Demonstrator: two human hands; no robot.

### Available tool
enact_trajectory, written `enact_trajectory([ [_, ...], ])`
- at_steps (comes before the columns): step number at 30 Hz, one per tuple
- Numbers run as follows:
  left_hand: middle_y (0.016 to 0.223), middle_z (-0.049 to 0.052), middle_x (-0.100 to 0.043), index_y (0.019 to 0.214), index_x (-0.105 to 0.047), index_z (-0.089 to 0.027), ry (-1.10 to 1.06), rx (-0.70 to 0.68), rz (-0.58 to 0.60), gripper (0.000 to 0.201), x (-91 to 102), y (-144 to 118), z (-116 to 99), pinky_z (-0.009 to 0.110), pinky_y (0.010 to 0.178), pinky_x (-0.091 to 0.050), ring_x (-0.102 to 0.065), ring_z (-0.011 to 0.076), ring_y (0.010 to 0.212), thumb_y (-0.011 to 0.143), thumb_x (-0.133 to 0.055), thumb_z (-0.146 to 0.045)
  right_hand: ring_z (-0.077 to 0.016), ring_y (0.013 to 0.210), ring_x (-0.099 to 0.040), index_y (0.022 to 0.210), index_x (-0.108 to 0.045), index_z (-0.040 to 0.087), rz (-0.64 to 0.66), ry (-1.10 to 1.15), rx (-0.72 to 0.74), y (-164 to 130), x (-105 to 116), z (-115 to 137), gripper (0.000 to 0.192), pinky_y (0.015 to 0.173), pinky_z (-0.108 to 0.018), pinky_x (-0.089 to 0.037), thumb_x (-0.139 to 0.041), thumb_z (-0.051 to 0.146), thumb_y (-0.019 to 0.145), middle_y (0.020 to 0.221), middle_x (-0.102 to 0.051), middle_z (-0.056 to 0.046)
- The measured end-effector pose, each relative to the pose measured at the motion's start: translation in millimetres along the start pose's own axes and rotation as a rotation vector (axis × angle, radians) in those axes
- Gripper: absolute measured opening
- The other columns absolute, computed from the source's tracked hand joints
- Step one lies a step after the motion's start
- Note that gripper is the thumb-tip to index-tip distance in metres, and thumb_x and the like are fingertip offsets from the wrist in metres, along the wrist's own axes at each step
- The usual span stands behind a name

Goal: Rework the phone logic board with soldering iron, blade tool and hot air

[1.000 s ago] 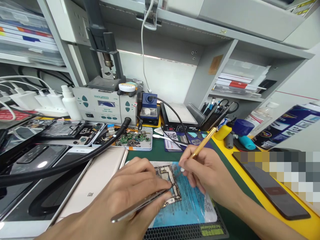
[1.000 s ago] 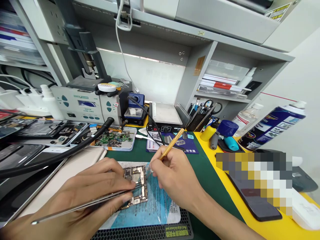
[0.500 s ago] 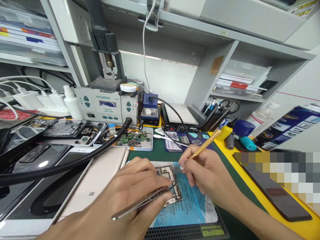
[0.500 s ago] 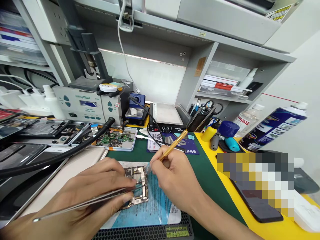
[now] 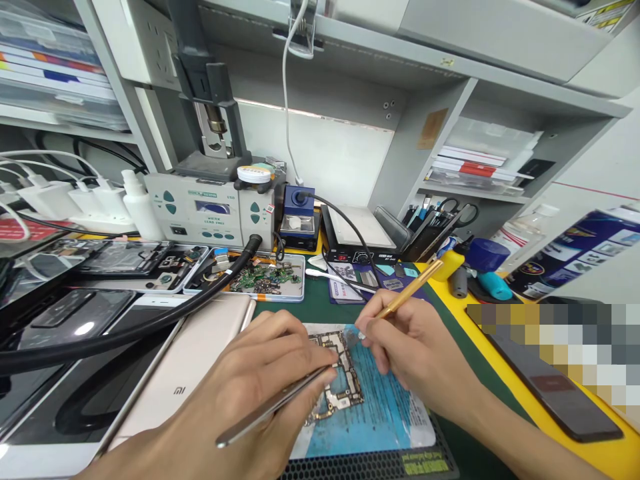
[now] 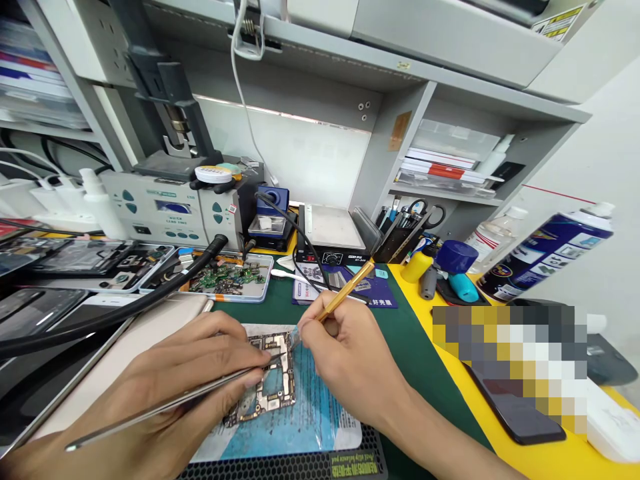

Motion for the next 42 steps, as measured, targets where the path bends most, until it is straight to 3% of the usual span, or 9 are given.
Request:
enact_trajectory([
  [21,0.095,0.001,-0.074,0.083,-0.066,-0.017,0.003,0.010,0.009,0.023,1.1,2.0,1.2,0.031,0.073,-0.050,-0.059,0.0164,0.083,0.099,-0.055,-0.004,-0.0066,0.037,-0.034,0.072,-0.052,0.022,0.007,-0.043,0.033,-2.4,0.9,-2.2,0.021,0.037,-0.021,-0.026,-0.053,0.023,0.093,0.047,-0.048,0.008],
  [24,0.097,0.002,-0.074,0.089,-0.068,-0.017,-0.018,0.021,0.009,0.021,1.0,0.2,2.6,0.032,0.075,-0.051,-0.059,0.0175,0.085,0.099,-0.054,-0.005,-0.0087,0.042,-0.037,0.073,-0.053,0.022,0.002,-0.063,0.066,-2.5,1.0,-2.4,0.019,0.041,-0.023,-0.027,-0.054,0.023,0.092,0.049,-0.049,0.007],
  [28,0.093,0.003,-0.073,0.083,-0.067,-0.018,-0.017,0.015,0.011,0.026,0.8,0.3,2.2,0.031,0.073,-0.050,-0.059,0.0169,0.082,0.100,-0.052,-0.005,-0.0110,0.047,-0.042,0.074,-0.055,0.022,-0.011,-0.105,0.110,-3.7,0.2,-1.6,0.017,0.047,-0.024,-0.030,-0.056,0.024,0.091,0.050,-0.049,0.007],
  [38,0.091,0.001,-0.073,0.080,-0.064,-0.017,-0.013,0.022,0.047,0.026,1.5,5.2,1.1,0.031,0.070,-0.048,-0.058,0.0164,0.081,0.100,-0.052,-0.005,-0.0116,0.046,-0.044,0.076,-0.056,0.022,0.006,-0.153,0.108,-7.1,-0.1,0.2,0.009,0.044,-0.024,-0.031,-0.060,0.025,0.084,0.052,-0.048,0.007],
  [42,0.095,0.004,-0.073,0.089,-0.066,-0.016,-0.021,0.040,0.027,0.021,2.9,5.0,1.4,0.031,0.071,-0.050,-0.060,0.0166,0.082,0.101,-0.051,-0.007,-0.0121,0.047,-0.045,0.076,-0.057,0.022,0.006,-0.156,0.111,-7.4,0.0,0.5,0.009,0.045,-0.025,-0.032,-0.060,0.025,0.084,0.052,-0.047,0.006],
])
Point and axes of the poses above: each hand's wrist, its own y-axis towards the middle knuckle, its own x-axis out of the back of the hand, z = x × y, the point moved 4 cm from there along y, towards the middle knuckle
